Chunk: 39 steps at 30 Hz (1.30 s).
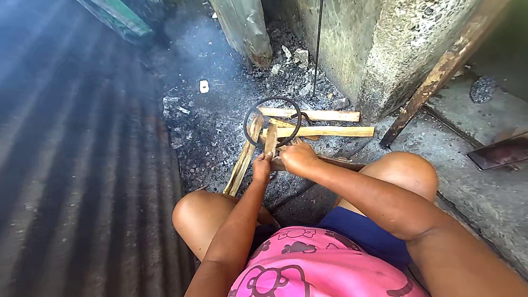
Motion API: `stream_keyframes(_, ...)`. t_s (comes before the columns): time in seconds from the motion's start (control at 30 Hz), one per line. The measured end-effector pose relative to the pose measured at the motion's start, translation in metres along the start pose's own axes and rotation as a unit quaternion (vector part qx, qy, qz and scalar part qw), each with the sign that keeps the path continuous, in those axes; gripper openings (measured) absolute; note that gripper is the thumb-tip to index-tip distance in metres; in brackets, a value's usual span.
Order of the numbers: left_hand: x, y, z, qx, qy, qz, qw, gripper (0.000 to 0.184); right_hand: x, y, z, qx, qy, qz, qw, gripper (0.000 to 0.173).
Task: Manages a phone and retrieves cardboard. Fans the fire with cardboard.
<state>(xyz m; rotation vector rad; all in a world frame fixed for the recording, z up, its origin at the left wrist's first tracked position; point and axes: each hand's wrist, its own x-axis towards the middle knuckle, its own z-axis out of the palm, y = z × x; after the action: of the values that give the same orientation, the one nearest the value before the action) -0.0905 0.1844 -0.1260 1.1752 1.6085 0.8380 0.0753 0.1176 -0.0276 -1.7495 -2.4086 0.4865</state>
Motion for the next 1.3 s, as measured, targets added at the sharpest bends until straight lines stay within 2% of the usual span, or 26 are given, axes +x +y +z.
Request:
stream_keyframes(0.1, 0.003, 0.003, -0.006, -0.078, 0.025, -0.041, 0.996, 0.03, -0.003, -0.006, 0.006, -0.011, 0.007, -0.032, 0.999, 0.016)
stream_keyframes(0.2, 0.001, 0.002, -0.018, -0.13, -0.073, -0.009, 0.989, 0.032, 0.003, 0.01, -0.007, 0.014, -0.017, -0.003, 1.0, 0.018)
stream_keyframes(0.27, -0.002, 0.0, -0.025, -0.103, -0.133, 0.017, 0.986, 0.034, 0.007, 0.023, -0.013, 0.019, -0.02, 0.021, 0.999, 0.019)
stream_keyframes(0.33, -0.004, -0.002, -0.027, -0.035, -0.148, 0.032, 0.988, 0.031, 0.008, 0.029, -0.015, 0.016, -0.023, 0.035, 0.999, 0.024)
stream_keyframes(0.47, 0.002, -0.007, -0.022, 0.094, -0.093, 0.087, 0.987, 0.033, 0.009, 0.029, -0.011, 0.024, -0.018, 0.034, 0.999, 0.026)
stream_keyframes(0.53, 0.006, -0.01, -0.018, 0.119, -0.054, 0.091, 0.987, 0.035, 0.007, 0.023, -0.005, 0.023, -0.008, 0.013, 1.0, 0.023)
stream_keyframes(0.6, 0.01, -0.008, -0.015, 0.115, -0.023, 0.072, 0.99, 0.036, 0.002, 0.013, 0.005, 0.005, 0.046, -0.029, 0.999, 0.013)
stream_keyframes(0.7, 0.01, -0.002, -0.011, 0.058, 0.025, 0.028, 0.998, 0.035, -0.003, 0.0, 0.017, -0.026, 0.075, -0.101, 0.992, 0.017)
stream_keyframes(0.83, 0.014, 0.006, -0.017, -0.093, 0.078, -0.017, 0.993, 0.034, -0.009, -0.016, 0.019, -0.034, 0.044, -0.163, 0.985, 0.032)
stream_keyframes(0.93, 0.017, 0.018, -0.016, -0.212, 0.083, -0.02, 0.974, 0.031, -0.01, -0.016, 0.007, -0.009, 0.0, -0.165, 0.986, 0.034)
stream_keyframes(1.03, 0.017, 0.035, -0.017, -0.33, 0.085, -0.01, 0.94, 0.028, -0.009, -0.008, 0.005, -0.017, 0.008, -0.199, 0.98, 0.03)
stream_keyframes(1.1, 0.028, 0.042, -0.048, -0.431, 0.117, -0.005, 0.895, 0.023, -0.019, 0.001, 0.017, -0.016, -0.017, -0.237, 0.971, 0.025)
stream_keyframes(1.17, 0.039, 0.053, -0.116, -0.503, 0.151, 0.042, 0.85, 0.024, -0.033, 0.007, 0.038, -0.011, -0.041, -0.262, 0.964, 0.023)
stream_keyframes(1.23, 0.036, 0.082, -0.162, -0.5, 0.149, 0.103, 0.847, 0.021, -0.039, 0.021, 0.035, -0.007, 0.036, -0.251, 0.967, 0.021)
stream_keyframes(1.3, 0.026, 0.096, -0.185, -0.452, 0.104, 0.159, 0.872, 0.02, -0.041, 0.041, 0.008, -0.022, 0.186, -0.223, 0.957, 0.02)
